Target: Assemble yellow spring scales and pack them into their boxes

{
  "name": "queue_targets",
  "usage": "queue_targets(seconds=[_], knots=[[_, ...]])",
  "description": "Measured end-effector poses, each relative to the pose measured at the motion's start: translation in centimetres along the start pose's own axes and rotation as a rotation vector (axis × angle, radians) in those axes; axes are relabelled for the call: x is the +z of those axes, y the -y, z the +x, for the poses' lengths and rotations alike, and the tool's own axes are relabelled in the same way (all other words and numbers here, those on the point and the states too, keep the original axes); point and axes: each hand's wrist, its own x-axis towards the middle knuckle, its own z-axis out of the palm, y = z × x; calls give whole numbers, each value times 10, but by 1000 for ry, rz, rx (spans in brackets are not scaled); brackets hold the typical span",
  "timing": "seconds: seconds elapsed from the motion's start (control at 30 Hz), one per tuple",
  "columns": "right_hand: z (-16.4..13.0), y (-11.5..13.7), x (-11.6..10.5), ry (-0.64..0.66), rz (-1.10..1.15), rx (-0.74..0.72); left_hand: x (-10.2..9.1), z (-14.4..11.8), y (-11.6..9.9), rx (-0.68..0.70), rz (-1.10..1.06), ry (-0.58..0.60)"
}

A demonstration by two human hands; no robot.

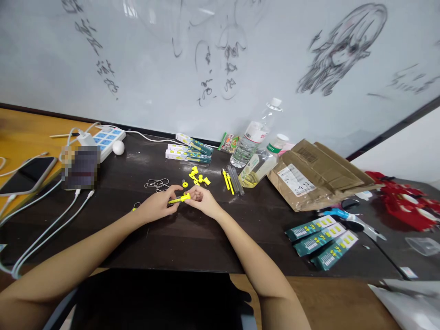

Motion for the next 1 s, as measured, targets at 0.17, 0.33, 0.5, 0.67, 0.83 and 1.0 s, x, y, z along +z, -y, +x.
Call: queue_targets(seconds=[0.17,0.33,0.5,0.67,0.83,1.0], knots=[[0,0,0,15,24,1,-3,0,-1,0,-12,-2],[2,-5,0,-3,41,2,-5,-1,-4,3,21,34],[2,-7,-1,-1,24,-3,-3,-1,-3,7,40,11],[-1,-2,3,50,-20,3,-2,-2,-4,29,46,18],[-2,1,7,85,-27,1,-2,-2,-4,24,34,39],[-1,-1,2,128,28,2,-1,-1,-1,23,23,30]])
